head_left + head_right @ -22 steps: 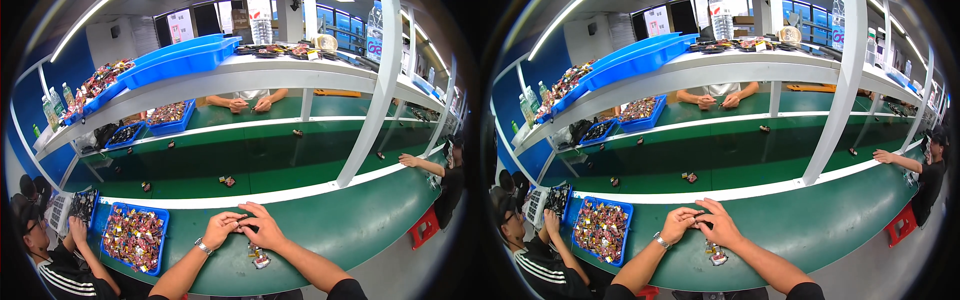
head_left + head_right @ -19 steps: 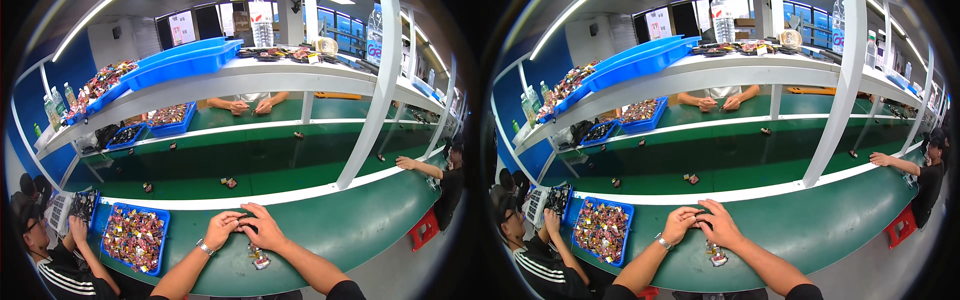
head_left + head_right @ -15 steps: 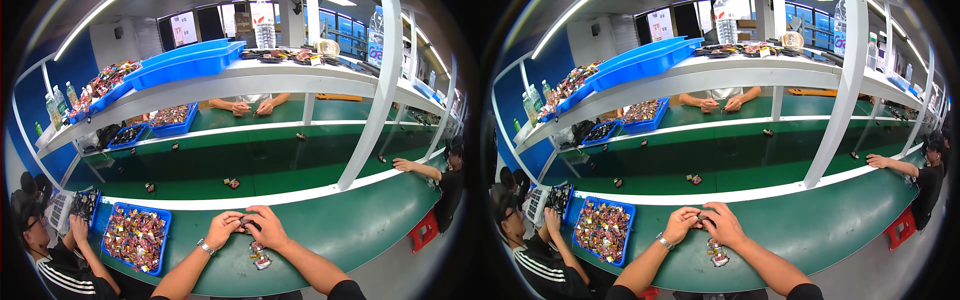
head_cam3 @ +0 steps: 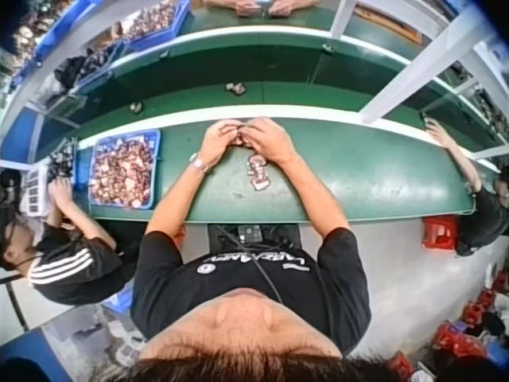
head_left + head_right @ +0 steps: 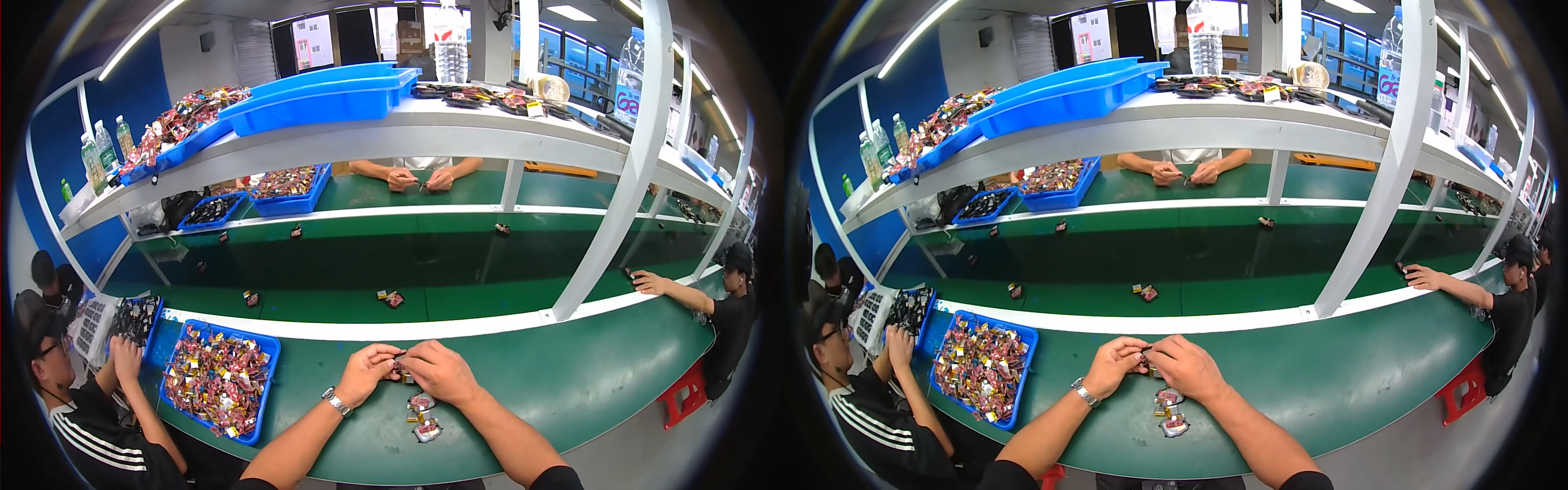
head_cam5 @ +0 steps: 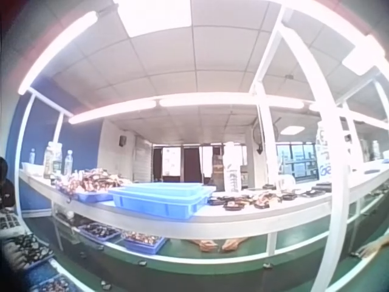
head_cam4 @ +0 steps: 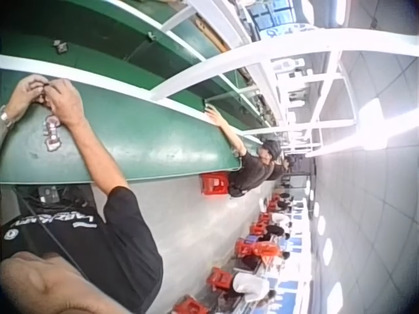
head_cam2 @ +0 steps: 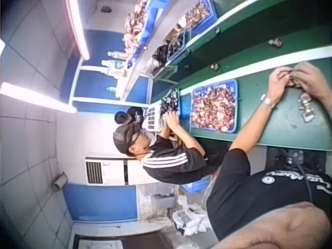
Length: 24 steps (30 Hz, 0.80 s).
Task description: Assembling small decorative keychain or pin components on a production line.
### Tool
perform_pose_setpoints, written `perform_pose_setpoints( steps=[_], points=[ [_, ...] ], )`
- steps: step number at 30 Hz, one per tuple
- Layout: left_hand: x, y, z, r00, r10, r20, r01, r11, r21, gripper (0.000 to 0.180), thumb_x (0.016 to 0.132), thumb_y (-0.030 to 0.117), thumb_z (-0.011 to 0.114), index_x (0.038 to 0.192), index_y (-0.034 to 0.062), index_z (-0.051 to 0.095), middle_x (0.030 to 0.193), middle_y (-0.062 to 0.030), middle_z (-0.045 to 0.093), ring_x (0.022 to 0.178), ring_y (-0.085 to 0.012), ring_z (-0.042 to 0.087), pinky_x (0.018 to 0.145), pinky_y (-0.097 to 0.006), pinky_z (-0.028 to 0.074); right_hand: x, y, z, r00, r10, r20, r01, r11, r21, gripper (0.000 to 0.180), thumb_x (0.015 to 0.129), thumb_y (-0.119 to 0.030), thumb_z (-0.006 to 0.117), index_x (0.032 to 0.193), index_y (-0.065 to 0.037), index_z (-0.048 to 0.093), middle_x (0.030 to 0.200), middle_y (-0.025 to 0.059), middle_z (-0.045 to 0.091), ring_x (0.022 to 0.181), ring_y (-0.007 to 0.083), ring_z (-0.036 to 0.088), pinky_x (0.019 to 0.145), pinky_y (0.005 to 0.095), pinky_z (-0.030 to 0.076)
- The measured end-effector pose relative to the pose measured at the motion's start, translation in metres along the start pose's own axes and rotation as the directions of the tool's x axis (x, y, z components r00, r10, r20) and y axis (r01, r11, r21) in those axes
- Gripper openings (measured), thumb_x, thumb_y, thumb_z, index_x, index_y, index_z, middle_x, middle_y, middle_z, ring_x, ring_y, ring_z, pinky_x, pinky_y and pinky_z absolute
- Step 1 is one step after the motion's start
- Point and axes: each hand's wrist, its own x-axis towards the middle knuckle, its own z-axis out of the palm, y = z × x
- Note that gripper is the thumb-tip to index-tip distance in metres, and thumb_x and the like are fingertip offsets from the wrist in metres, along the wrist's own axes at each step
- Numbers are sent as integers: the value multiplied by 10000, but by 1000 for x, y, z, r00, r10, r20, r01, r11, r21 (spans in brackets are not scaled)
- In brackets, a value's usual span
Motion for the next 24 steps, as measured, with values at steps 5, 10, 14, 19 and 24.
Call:
perform_pose_setpoints(
  steps=[5, 10, 14, 19, 24],
  points=[
    [1, 0, 2, 1000, 1, -2, -1, 1000, 14, 228, 981, -11, 541, 1204, -43, 581, 1122, -113, 669, 930, -131, 657, 800, -263, 577, 2, -1, -3, 1000, -13, -14, 13, 1000, -27, 187, 749, -48, 732, 930, -74, 692, 945, 32, 626, 914, 216, 619, 767, 340, 552],
    [1, -1, 2, 1000, -17, 8, 17, 1000, -7, 227, 976, -6, 553, 1199, -35, 586, 1119, -107, 672, 931, -126, 655, 792, -262, 572, -1, -3, 0, 995, 95, 6, -95, 995, 22, 162, 758, -53, 739, 915, -64, 702, 945, 44, 622, 919, 230, 617, 771, 347, 550],
    [1, -2, 5, 1000, 26, -7, -25, 999, 25, 219, 962, 15, 597, 1177, -28, 599, 1115, -101, 679, 928, -118, 659, 761, -253, 563, -2, -2, 3, 993, 117, -9, -117, 992, 37, 167, 754, -53, 741, 916, -55, 701, 938, 47, 621, 942, 236, 614, 784, 348, 549],
    [1, -6, 7, 997, 54, -64, -48, 995, 87, 209, 953, 38, 628, 1151, -25, 609, 1080, -93, 692, 919, -114, 664, 728, -237, 552, -3, -8, 7, 918, 394, 44, -389, 876, 286, 168, 824, -47, 731, 982, -17, 682, 979, 92, 648, 845, 242, 675, 710, 324, 569],
    [2, -9, 8, 993, 99, -60, -91, 987, 131, 194, 952, 27, 627, 1140, -21, 609, 1063, -87, 696, 899, -107, 662, 701, -233, 546, -8, -6, 18, 852, 521, 57, -489, 751, 443, 172, 844, -32, 737, 996, 12, 669, 962, 103, 674, 750, 144, 692, 673, 264, 568]
  ],
)
